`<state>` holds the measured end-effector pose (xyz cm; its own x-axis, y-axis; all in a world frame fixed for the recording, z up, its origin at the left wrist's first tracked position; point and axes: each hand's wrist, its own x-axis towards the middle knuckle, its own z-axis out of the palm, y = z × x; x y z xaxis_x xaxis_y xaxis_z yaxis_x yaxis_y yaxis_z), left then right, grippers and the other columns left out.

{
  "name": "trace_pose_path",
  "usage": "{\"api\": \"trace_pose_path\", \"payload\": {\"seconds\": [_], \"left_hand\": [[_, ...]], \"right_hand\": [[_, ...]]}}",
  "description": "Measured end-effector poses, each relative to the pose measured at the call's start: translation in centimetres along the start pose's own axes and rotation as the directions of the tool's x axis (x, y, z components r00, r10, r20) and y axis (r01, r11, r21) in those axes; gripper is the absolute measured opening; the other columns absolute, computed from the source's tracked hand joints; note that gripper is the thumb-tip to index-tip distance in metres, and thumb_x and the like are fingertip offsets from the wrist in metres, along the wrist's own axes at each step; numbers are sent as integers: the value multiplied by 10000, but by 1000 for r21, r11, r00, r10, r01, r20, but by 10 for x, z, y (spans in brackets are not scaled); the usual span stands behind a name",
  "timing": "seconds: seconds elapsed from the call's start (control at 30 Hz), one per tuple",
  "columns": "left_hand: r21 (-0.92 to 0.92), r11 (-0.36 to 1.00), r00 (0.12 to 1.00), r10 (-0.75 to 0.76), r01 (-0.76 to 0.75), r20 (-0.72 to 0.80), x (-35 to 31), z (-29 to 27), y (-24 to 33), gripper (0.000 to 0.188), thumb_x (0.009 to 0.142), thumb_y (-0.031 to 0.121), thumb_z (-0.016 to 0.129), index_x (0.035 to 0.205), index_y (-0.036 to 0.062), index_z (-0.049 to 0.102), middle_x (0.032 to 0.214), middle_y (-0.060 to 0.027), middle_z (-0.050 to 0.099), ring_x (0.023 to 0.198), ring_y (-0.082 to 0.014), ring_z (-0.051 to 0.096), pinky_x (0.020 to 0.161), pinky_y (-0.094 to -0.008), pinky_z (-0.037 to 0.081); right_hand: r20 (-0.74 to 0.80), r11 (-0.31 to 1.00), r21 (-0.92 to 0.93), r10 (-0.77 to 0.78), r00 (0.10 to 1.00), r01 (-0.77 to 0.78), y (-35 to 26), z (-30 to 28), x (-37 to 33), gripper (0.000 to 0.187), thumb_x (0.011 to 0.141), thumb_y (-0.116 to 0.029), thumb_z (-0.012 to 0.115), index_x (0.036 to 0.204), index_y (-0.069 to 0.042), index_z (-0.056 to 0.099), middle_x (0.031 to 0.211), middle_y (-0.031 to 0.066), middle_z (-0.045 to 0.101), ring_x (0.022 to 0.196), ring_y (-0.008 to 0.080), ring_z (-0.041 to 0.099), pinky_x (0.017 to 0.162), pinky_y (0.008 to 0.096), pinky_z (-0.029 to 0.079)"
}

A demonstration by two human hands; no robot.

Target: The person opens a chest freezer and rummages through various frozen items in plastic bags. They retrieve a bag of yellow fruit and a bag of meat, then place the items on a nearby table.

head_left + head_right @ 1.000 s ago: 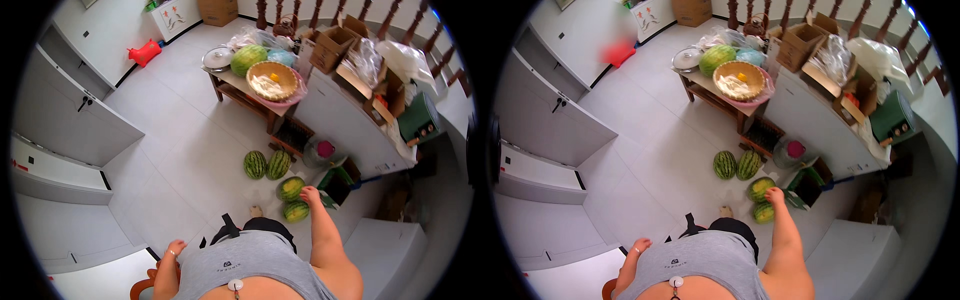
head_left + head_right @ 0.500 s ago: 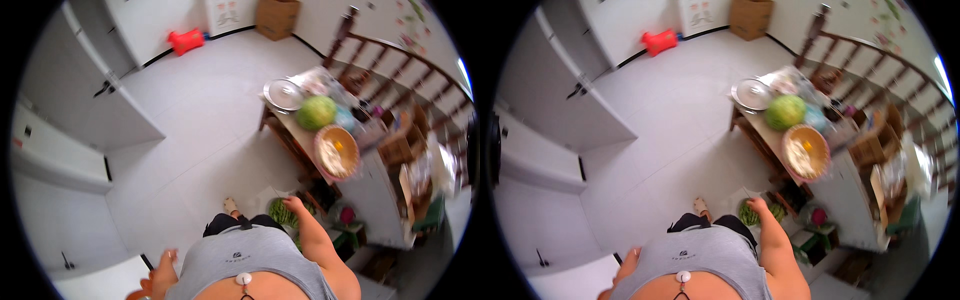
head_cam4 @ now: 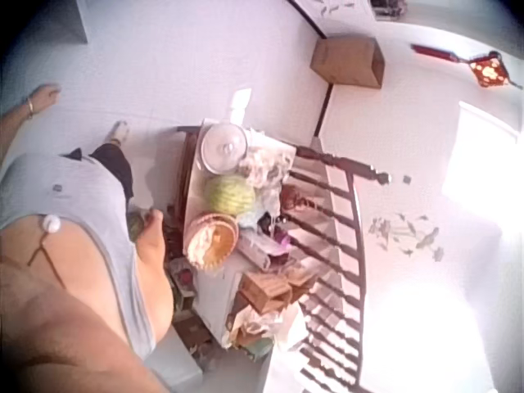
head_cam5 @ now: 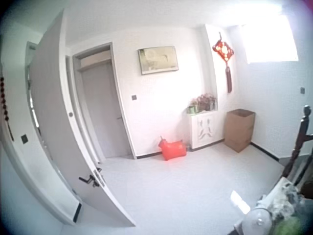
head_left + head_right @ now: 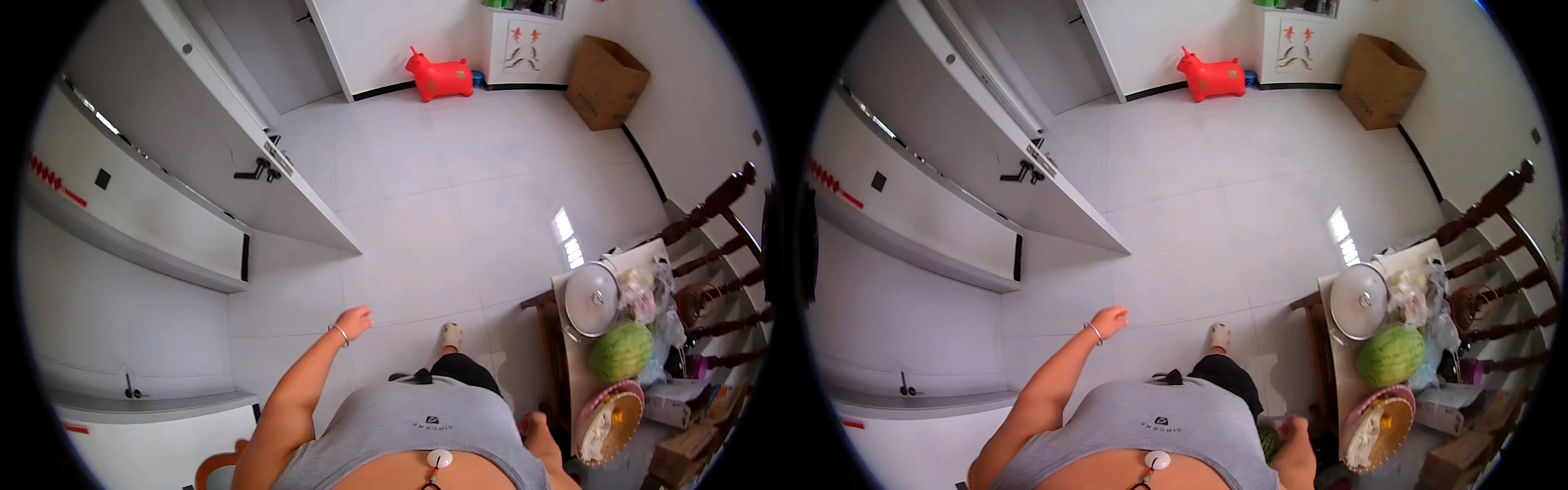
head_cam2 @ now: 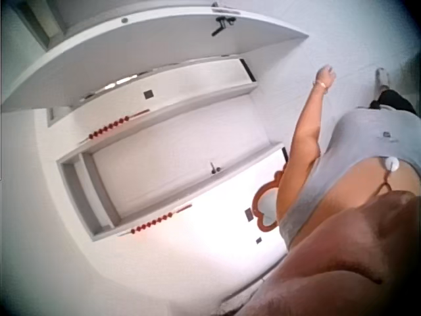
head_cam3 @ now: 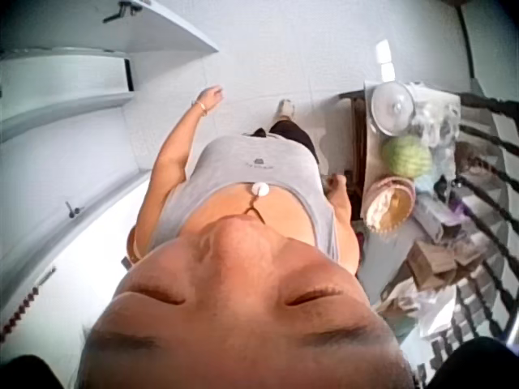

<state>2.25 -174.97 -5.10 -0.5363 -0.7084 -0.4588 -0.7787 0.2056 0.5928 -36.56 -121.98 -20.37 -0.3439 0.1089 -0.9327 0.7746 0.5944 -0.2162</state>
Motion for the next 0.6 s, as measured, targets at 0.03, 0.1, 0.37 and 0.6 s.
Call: {"api": "trace_pose_path", "payload": {"seconds": [0.03,0.1,0.37,0.6], "left_hand": [[109,988,985,-120,107,126,4,-2,-16,402,801,333,608,1072,36,597,1054,-143,624,961,-301,588,833,-364,469],[266,944,936,-259,194,237,1,-5,-67,441,804,412,587,1049,46,617,1062,-148,623,985,-313,583,847,-378,465],[-598,116,354,-887,793,296,-50,-29,-222,268,852,328,586,861,66,640,785,-155,638,640,-297,623,538,-431,478],[-632,-35,322,-838,774,441,103,-123,-190,299,817,355,650,966,103,590,893,-88,623,745,-201,595,571,-414,434]], "right_hand": [[-80,987,-157,1,997,-14,-38,21,5,159,862,-188,523,763,-71,565,568,110,507,418,243,496,402,375,440],[27,998,-61,-3,1000,5,-132,73,17,176,857,-199,532,779,-44,566,575,121,522,439,252,527,398,379,447],[356,769,-140,-548,757,624,-492,345,-38,176,850,-135,534,977,-24,584,799,94,641,606,207,630,491,312,486],[489,593,-390,-515,704,704,-634,520,-70,221,841,-142,552,1028,-31,589,823,93,649,649,187,634,517,276,479]]}}
